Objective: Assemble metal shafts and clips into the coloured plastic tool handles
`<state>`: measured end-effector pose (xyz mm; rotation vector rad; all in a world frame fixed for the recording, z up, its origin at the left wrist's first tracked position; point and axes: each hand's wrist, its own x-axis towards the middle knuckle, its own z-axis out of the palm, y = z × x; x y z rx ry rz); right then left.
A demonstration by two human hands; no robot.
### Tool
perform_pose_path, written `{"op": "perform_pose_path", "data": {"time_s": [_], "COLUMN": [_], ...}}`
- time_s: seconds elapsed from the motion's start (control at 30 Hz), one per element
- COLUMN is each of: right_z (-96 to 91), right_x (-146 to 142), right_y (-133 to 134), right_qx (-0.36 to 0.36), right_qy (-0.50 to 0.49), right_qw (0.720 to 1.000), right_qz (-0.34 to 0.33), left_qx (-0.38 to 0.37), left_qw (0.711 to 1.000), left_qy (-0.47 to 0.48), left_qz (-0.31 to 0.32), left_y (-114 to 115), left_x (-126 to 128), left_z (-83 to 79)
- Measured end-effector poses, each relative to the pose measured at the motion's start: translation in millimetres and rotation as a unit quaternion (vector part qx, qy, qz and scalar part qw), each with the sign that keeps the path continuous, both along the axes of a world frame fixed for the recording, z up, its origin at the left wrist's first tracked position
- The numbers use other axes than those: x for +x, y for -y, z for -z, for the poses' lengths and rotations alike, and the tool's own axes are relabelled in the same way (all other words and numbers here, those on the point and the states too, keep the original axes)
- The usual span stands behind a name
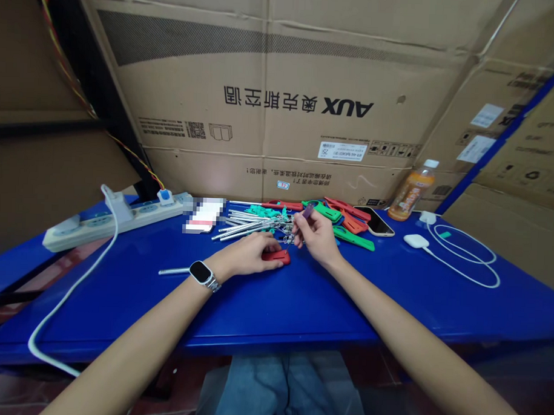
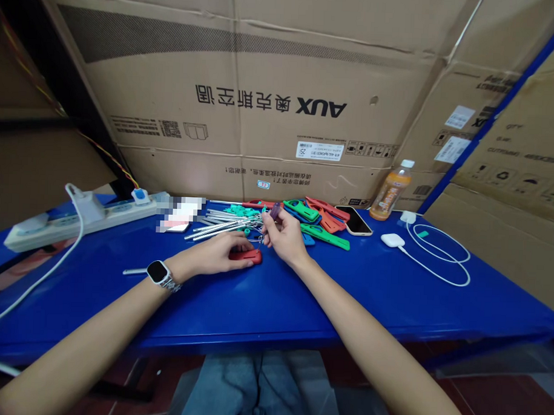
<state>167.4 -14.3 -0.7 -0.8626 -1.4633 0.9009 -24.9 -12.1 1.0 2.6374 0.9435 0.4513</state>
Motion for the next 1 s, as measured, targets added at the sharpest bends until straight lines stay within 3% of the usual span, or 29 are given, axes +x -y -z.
{"op": "perform_pose_path", "data": {"time_s": [0.47,1.0], "right_z": [3.2,-8.3], "right_x": [-0.3,0.6], "right_y": [0.6,-2.5], "right_qx": [0.023,0.027], "right_qy": [0.053,0.121], "right_qw": [0.998,0.99], "right_qz": [-0.03,-0.072], "left_qx": [0.006,-0.065], "left_qw": [1.0,0.997], "left_qy": [0.019,0.039], "left_qz": [0.005,-0.015], "left_y": [1.5,0.5], "left_x": [2.8,2.7], "left_z": [0.9,3.5]}}
